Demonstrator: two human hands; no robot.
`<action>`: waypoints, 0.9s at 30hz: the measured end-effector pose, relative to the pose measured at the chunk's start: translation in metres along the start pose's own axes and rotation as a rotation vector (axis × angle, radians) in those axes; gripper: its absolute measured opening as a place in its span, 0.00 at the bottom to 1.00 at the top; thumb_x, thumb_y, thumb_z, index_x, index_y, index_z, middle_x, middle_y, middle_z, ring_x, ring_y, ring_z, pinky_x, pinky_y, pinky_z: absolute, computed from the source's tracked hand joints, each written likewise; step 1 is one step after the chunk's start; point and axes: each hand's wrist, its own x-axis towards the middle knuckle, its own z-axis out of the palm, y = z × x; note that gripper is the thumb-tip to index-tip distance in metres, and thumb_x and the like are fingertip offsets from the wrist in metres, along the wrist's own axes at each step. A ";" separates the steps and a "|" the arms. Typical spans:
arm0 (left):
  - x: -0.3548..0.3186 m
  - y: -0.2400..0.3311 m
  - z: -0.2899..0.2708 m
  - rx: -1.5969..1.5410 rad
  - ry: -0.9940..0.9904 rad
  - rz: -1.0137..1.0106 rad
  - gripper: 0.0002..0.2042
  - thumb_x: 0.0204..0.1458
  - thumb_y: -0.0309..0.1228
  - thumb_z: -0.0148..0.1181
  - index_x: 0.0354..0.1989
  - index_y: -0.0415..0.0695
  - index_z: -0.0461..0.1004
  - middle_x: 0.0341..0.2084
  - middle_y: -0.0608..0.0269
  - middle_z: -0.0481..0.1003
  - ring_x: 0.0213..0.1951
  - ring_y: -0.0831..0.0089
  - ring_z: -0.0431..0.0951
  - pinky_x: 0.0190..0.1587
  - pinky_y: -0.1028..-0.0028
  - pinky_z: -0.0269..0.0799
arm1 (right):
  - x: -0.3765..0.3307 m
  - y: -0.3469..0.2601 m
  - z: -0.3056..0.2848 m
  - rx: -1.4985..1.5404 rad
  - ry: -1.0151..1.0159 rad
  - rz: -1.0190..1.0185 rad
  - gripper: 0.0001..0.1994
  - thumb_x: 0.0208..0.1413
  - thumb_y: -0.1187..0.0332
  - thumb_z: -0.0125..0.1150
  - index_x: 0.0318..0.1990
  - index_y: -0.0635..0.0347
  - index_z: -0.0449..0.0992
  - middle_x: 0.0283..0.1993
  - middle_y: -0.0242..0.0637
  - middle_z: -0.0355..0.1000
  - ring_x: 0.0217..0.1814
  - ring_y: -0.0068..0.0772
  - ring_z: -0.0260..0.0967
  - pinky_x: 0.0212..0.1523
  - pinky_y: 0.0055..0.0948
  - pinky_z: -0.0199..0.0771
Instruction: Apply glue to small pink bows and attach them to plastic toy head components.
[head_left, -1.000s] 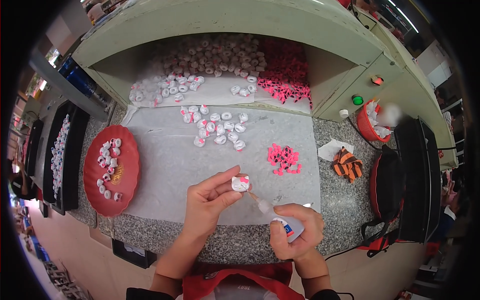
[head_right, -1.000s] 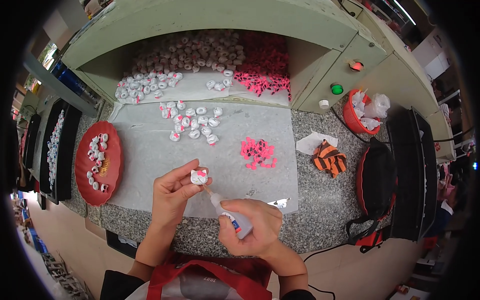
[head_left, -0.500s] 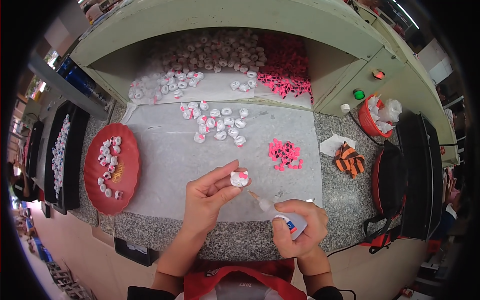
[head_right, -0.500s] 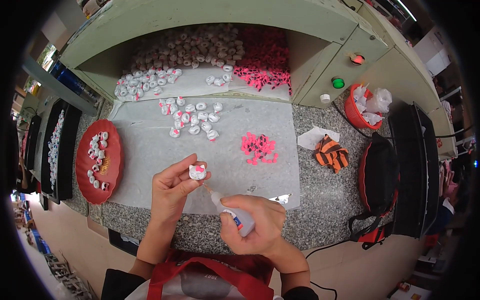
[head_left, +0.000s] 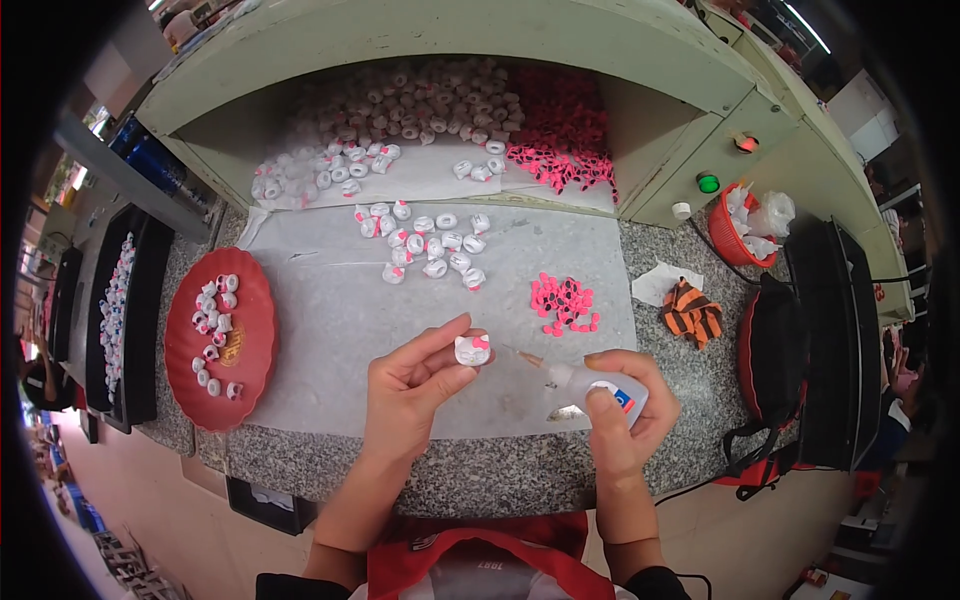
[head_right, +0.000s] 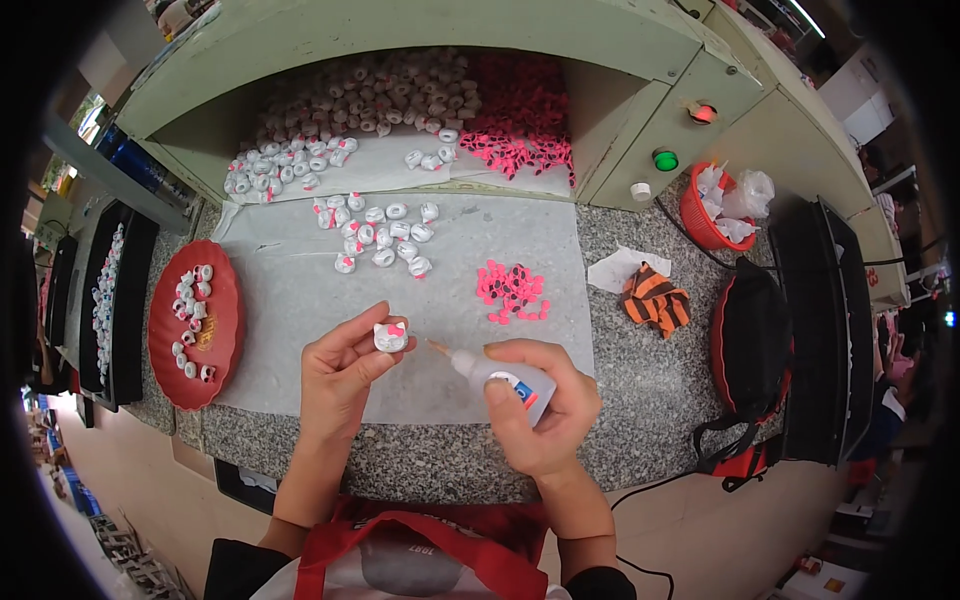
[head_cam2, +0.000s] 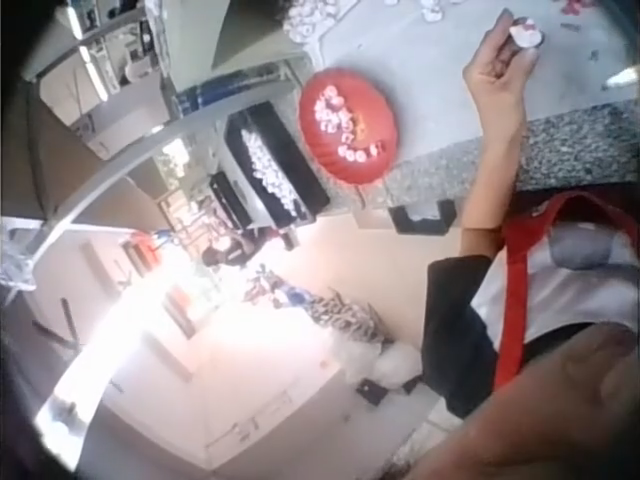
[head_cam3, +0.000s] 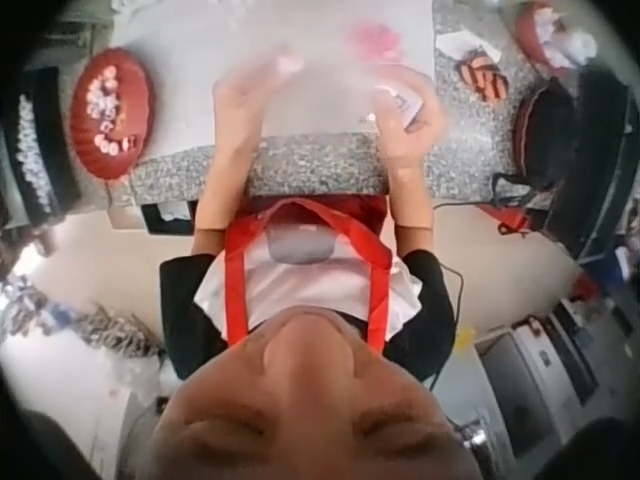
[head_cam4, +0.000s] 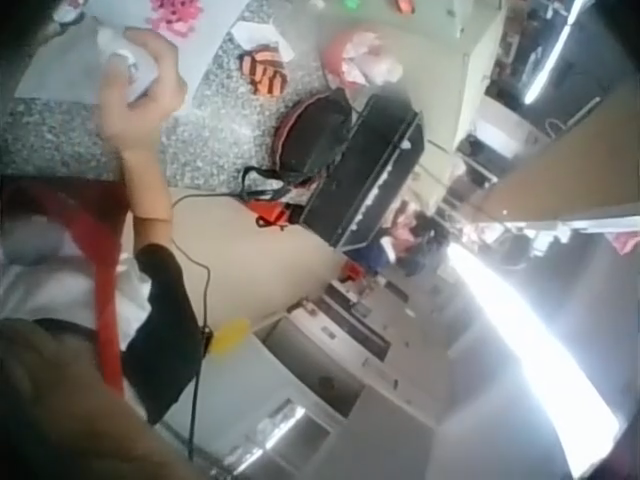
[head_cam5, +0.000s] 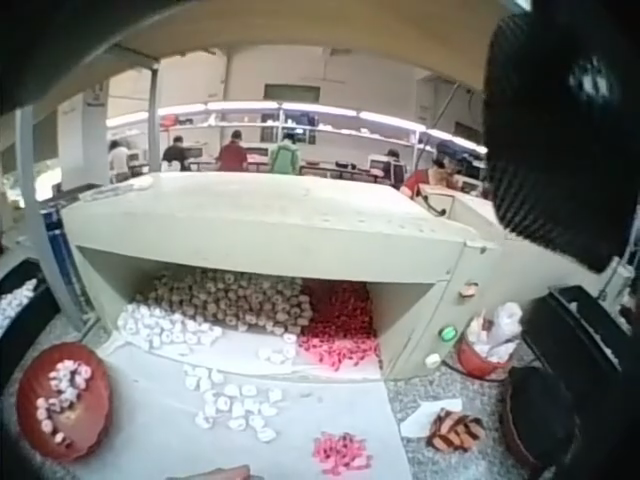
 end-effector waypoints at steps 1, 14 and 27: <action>-0.001 0.000 0.000 -0.004 0.000 0.003 0.21 0.42 0.14 0.54 0.49 0.33 0.64 0.40 0.50 0.71 0.42 0.63 0.73 0.46 0.67 0.69 | 0.001 0.002 -0.001 -0.004 -0.002 -0.003 0.13 0.41 0.64 0.57 0.30 0.67 0.70 0.29 0.35 0.68 0.28 0.19 0.62 0.30 0.17 0.62; -0.002 0.005 -0.001 -0.019 -0.008 -0.008 0.21 0.42 0.14 0.53 0.48 0.33 0.64 0.40 0.49 0.71 0.41 0.63 0.73 0.47 0.66 0.69 | -0.004 0.006 0.009 -0.229 -0.139 -0.476 0.10 0.35 0.77 0.55 0.30 0.68 0.71 0.23 0.40 0.71 0.19 0.24 0.69 0.20 0.20 0.68; -0.001 0.003 0.004 0.016 0.045 -0.004 0.20 0.42 0.12 0.51 0.48 0.32 0.64 0.38 0.53 0.72 0.40 0.65 0.73 0.45 0.69 0.69 | 0.050 0.056 -0.011 0.263 -0.014 0.418 0.09 0.39 0.74 0.55 0.32 0.64 0.69 0.30 0.41 0.70 0.28 0.32 0.69 0.30 0.26 0.69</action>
